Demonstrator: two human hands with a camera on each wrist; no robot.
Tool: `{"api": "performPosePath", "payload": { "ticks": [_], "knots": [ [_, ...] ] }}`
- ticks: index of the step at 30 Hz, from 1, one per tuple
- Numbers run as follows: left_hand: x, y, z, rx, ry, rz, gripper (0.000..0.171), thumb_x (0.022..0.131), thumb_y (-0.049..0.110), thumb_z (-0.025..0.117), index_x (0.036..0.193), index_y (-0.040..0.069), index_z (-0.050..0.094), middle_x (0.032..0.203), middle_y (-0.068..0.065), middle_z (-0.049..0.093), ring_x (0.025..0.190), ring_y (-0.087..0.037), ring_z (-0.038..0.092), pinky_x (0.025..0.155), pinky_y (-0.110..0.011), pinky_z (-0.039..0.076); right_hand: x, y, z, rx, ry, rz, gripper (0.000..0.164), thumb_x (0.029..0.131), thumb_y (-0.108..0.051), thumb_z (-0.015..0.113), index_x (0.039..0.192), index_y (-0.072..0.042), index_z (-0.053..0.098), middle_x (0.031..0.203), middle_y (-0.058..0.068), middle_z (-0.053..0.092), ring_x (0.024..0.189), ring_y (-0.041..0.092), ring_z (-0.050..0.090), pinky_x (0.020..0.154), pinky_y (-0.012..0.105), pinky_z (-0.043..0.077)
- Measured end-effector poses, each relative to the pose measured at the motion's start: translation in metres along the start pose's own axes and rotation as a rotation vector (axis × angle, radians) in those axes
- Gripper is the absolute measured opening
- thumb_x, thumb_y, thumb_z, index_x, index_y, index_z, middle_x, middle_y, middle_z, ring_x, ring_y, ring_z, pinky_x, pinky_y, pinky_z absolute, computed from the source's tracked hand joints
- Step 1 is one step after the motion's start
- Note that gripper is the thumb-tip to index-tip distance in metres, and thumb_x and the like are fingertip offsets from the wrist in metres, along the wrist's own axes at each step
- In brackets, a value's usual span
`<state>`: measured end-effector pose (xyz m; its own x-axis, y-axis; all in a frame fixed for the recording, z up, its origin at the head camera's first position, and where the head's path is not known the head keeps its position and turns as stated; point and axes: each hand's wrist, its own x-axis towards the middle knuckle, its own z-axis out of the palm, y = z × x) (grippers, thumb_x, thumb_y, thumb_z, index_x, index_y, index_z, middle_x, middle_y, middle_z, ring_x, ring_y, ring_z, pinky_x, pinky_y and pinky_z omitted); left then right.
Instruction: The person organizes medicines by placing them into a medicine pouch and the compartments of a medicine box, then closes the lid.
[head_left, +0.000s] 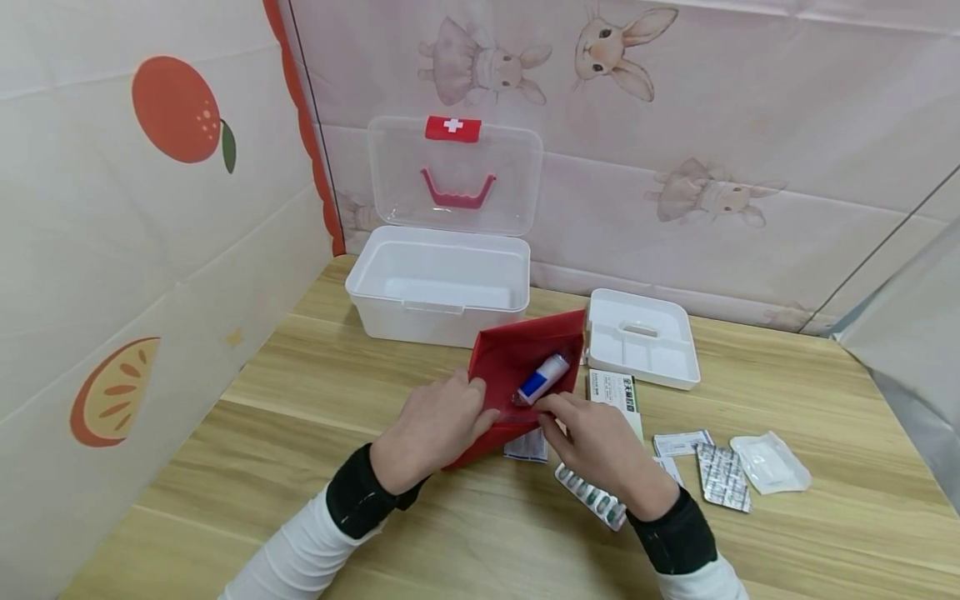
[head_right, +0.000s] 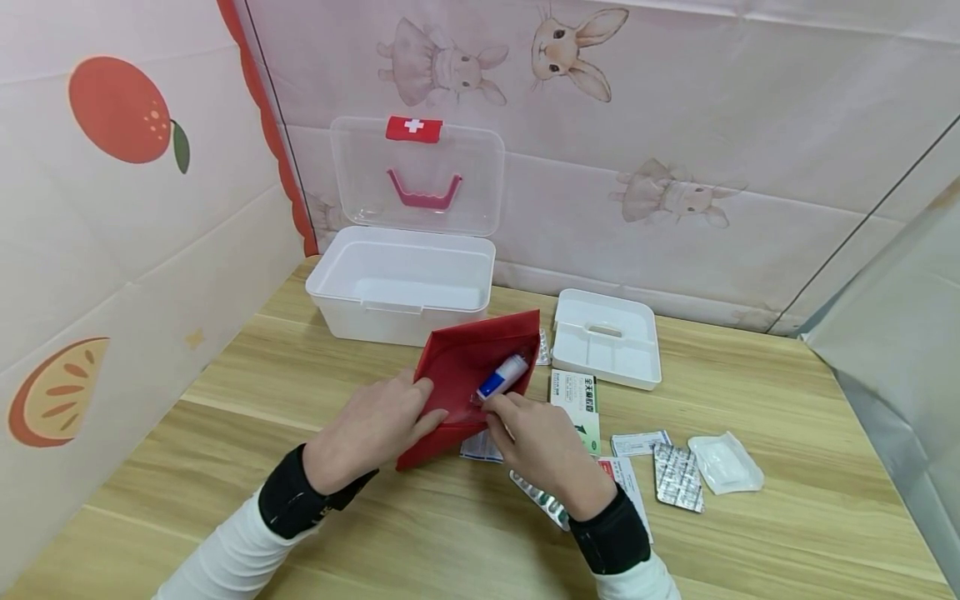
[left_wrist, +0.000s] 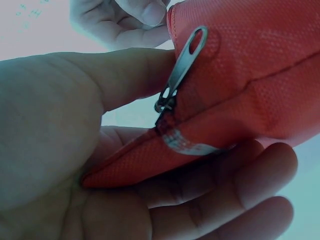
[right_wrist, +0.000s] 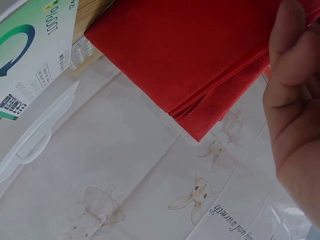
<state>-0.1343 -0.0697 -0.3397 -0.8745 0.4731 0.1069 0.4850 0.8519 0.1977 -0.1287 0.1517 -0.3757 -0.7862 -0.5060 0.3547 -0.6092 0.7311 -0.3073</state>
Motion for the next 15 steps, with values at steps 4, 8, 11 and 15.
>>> {"api": "performPosePath", "payload": {
  "ticks": [4, 8, 11, 15],
  "knots": [
    [0.0001, -0.0004, 0.0003, 0.002, 0.0, 0.002, 0.031, 0.091, 0.031, 0.073, 0.096, 0.001, 0.066, 0.085, -0.013, 0.063, 0.066, -0.021, 0.062, 0.056, -0.034, 0.058, 0.0007, 0.0005, 0.0004, 0.006, -0.007, 0.004, 0.012, 0.089, -0.015, 0.074, 0.1, -0.016, 0.07, 0.085, -0.006, 0.07, 0.066, 0.003, 0.054, 0.061, 0.019, 0.051],
    [0.0003, -0.0003, 0.0003, 0.01, -0.001, 0.005, 0.032, 0.091, 0.031, 0.073, 0.096, 0.001, 0.066, 0.084, -0.013, 0.063, 0.065, -0.02, 0.061, 0.056, -0.034, 0.058, 0.0009, -0.0007, -0.0002, 0.037, -0.065, 0.026, 0.014, 0.092, -0.022, 0.073, 0.104, -0.015, 0.07, 0.086, -0.007, 0.07, 0.068, 0.003, 0.053, 0.061, 0.018, 0.048],
    [0.0006, 0.0, 0.0001, 0.012, -0.003, 0.004, 0.032, 0.091, 0.031, 0.073, 0.097, 0.0, 0.066, 0.085, -0.013, 0.063, 0.065, -0.02, 0.061, 0.056, -0.034, 0.058, 0.0008, -0.0018, 0.0003, 0.063, -0.115, 0.045, 0.019, 0.093, -0.024, 0.071, 0.109, -0.015, 0.069, 0.091, -0.006, 0.071, 0.072, 0.004, 0.056, 0.065, 0.019, 0.051],
    [0.0009, 0.0002, -0.0003, 0.011, -0.007, 0.001, 0.032, 0.091, 0.031, 0.073, 0.097, 0.0, 0.066, 0.085, -0.013, 0.063, 0.065, -0.02, 0.062, 0.057, -0.034, 0.058, 0.0007, -0.0023, 0.0028, 0.077, -0.157, 0.044, 0.021, 0.092, -0.022, 0.072, 0.113, -0.016, 0.068, 0.096, -0.005, 0.072, 0.076, 0.005, 0.059, 0.072, 0.023, 0.055]
  ]
}}
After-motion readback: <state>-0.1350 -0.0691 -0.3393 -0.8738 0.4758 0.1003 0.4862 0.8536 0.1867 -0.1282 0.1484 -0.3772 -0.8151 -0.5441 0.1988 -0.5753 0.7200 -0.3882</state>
